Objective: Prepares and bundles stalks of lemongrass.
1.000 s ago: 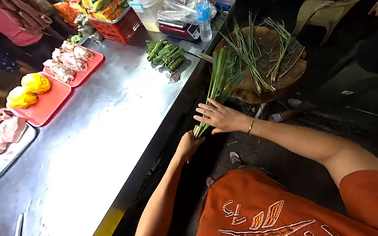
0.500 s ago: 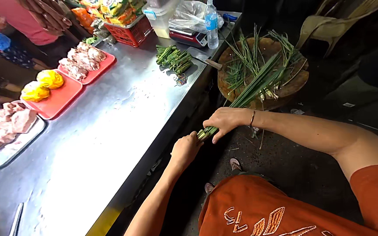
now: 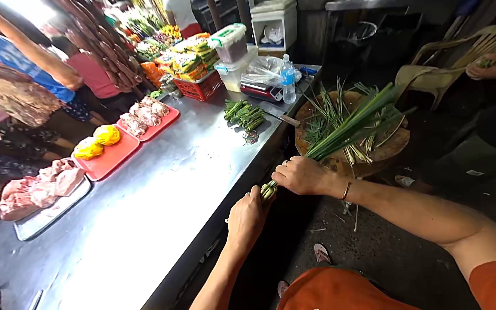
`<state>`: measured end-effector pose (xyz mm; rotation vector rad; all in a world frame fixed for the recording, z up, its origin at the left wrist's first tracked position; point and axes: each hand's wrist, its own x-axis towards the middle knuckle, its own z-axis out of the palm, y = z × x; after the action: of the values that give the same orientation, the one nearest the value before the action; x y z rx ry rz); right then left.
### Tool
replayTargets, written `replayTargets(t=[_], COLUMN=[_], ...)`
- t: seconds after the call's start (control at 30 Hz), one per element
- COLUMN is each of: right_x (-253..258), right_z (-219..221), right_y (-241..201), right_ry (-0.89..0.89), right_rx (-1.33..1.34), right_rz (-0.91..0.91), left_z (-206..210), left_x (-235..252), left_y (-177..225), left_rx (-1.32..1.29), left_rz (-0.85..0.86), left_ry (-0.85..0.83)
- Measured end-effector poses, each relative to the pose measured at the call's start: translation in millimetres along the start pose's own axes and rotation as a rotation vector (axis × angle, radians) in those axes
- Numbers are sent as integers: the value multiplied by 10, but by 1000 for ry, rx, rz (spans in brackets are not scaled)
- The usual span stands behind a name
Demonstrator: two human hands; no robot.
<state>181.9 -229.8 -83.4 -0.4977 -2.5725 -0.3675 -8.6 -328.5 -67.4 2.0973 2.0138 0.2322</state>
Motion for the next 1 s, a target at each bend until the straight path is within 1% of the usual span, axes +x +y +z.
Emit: replayTargets(t=[0.1, 0.23, 0.3, 0.37, 0.43, 0.47, 0.5, 0.57, 0.67, 0.77, 0.83, 0.9, 0.97, 1.0], right_x=[40, 67, 80, 125, 143, 144, 143, 138, 139, 144, 115, 76, 30, 7], right_z=[-23, -2, 17, 25, 20, 7, -23, -120, -364, -562, -678, -720, -671, -613], right_y=[-41, -157, -264, -391, -471, -471, -458, -392, -227, -35, 65, 135, 141, 121], right_ry=[144, 307, 404, 522, 589, 581, 535, 381, 68, -94, -157, -184, -173, -140], right_rx=[-53, -107, -69, 32, 126, 154, 178, 192, 214, 160, 111, 83, 95, 115], right_rz=[101, 286, 414, 550, 629, 633, 625, 584, 490, 356, 319, 324, 356, 372], left_z=[11, 25, 54, 112, 161, 181, 197, 220, 210, 132, 103, 105, 138, 157], left_x=[10, 43, 60, 85, 128, 159, 189, 233, 266, 281, 274, 264, 265, 273], left_y=[76, 244, 348, 435, 448, 418, 372, 274, 211, 166, 136, 104, 74, 71], left_rx=[-49, -252, -390, -510, -558, -566, -569, -556, -505, -401, -366, -369, -389, -408], left_rz=[-9, -11, 35, 104, 164, 177, 175, 153, 138, 147, 144, 145, 157, 163], left_ry=[192, 330, 421, 508, 555, 560, 553, 527, 502, 516, 526, 544, 591, 617])
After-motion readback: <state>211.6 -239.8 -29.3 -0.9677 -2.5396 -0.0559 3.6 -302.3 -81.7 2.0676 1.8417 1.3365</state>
